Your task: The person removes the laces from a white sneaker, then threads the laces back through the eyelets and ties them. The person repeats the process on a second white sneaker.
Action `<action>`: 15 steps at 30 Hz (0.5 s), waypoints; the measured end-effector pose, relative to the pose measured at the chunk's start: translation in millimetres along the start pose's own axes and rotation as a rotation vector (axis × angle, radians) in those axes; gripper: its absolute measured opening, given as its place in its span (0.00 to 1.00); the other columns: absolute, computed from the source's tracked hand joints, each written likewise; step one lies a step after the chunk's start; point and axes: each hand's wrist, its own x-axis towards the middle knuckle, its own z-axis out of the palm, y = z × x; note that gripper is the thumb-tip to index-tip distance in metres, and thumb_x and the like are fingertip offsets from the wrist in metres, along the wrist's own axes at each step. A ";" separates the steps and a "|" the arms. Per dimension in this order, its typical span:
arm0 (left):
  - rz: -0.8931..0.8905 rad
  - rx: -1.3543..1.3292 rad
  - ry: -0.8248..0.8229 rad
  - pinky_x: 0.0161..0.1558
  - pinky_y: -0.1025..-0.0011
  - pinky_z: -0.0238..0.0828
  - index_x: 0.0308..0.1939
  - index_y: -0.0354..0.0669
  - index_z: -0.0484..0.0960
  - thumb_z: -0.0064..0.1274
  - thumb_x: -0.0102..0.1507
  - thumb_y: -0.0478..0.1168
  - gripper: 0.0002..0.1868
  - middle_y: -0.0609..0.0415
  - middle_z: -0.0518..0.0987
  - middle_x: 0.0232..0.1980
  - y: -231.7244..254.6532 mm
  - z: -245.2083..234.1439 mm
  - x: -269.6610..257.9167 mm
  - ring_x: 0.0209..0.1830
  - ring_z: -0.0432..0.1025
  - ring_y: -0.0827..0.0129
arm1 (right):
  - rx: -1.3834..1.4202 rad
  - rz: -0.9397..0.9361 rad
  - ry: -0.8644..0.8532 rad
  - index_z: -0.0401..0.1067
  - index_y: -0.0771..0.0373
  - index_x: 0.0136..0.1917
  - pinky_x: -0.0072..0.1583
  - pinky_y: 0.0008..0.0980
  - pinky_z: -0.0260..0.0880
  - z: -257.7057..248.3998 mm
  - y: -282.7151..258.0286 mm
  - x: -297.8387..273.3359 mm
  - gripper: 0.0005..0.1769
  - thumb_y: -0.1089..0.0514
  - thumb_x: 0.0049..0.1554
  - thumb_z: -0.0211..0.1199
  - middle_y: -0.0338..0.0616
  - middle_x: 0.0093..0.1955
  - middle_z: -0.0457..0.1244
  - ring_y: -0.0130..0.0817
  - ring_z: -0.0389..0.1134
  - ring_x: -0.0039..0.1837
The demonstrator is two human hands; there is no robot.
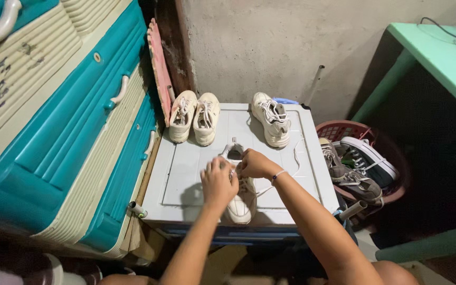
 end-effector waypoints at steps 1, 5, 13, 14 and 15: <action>0.076 -0.023 0.030 0.58 0.46 0.60 0.41 0.45 0.85 0.55 0.58 0.42 0.10 0.48 0.75 0.54 -4.5 -0.9 11.8 0.58 0.68 0.52 | 0.016 0.010 0.003 0.81 0.65 0.37 0.59 0.38 0.70 -0.3 2.8 0.0 0.13 0.54 0.40 0.70 0.55 0.57 0.68 0.47 0.70 0.56; 0.257 -0.011 -0.139 0.70 0.37 0.43 0.46 0.47 0.84 0.47 0.65 0.46 0.13 0.53 0.79 0.58 -25.5 12.2 59.7 0.66 0.66 0.56 | 0.045 -0.091 0.215 0.81 0.66 0.41 0.60 0.39 0.70 10.5 -3.3 -13.1 0.11 0.57 0.46 0.66 0.56 0.54 0.70 0.49 0.68 0.60; 0.243 -0.078 -0.500 0.75 0.44 0.39 0.44 0.53 0.89 0.44 0.66 0.49 0.17 0.55 0.82 0.57 -62.0 44.4 100.1 0.73 0.60 0.54 | 0.687 0.188 0.345 0.63 0.65 0.46 0.44 0.37 0.77 -69.3 -25.7 -53.9 0.07 0.58 0.60 0.53 0.47 0.56 0.69 0.33 0.74 0.51; 0.264 -0.103 -0.510 0.75 0.45 0.41 0.43 0.53 0.90 0.43 0.65 0.49 0.18 0.56 0.82 0.56 -66.6 45.4 101.1 0.73 0.60 0.54 | 0.684 0.179 0.336 0.62 0.63 0.45 0.44 0.36 0.77 -85.9 -26.9 -65.1 0.06 0.58 0.61 0.52 0.47 0.56 0.69 0.32 0.74 0.51; 0.285 -0.128 -0.520 0.75 0.46 0.43 0.42 0.53 0.90 0.42 0.65 0.48 0.18 0.56 0.83 0.56 -71.2 46.1 101.2 0.73 0.60 0.54 | 0.681 0.171 0.326 0.60 0.60 0.44 0.44 0.34 0.78 -101.4 -28.8 -76.7 0.05 0.58 0.61 0.51 0.47 0.55 0.70 0.31 0.74 0.51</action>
